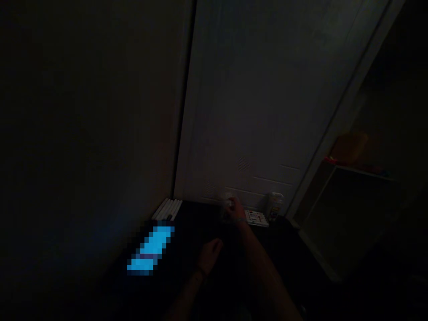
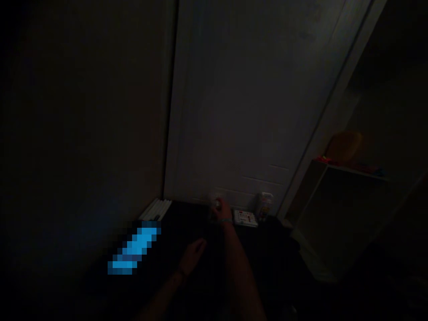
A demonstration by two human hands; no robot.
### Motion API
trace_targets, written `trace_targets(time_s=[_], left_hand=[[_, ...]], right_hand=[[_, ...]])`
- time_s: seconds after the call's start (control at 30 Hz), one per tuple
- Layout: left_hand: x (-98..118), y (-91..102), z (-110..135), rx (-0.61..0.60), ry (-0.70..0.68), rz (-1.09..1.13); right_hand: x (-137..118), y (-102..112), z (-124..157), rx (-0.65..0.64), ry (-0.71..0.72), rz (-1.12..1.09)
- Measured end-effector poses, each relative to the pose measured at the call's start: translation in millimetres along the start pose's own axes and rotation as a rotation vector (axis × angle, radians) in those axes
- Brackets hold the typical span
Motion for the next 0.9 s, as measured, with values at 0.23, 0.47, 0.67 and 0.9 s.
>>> trace_targets(time_s=[0.23, 0.47, 0.67, 0.9], left_hand=[[-1.8, -1.6, 1.6, -0.012, 0.005, -0.007], [3.5, 0.8, 3.6, -0.039, -0.018, -0.007], [6.1, 3.0, 1.7, 0.011, 0.002, 0.006], [-3.3, 2.0, -3.8, 0.076, 0.015, 0.102]], right_hand=[[-20.6, -4.0, 16.0, 0.04, -0.204, 0.151], [-25.3, -4.0, 11.1, 0.074, -0.245, 0.22], [-21.0, -1.5, 18.2, 0.143, -0.196, 0.135], [-7.7, 9.8, 36.0, 0.26, -0.092, 0.007]])
Point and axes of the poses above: each hand's wrist, its own z-axis away from the middle knuckle, its own y-axis out of the back of the hand, x = y × z, the point moved 4 cm from there along -z, towards the middle knuckle, and after that the axes turned 8 degrees about x, right-handed, at the moved point
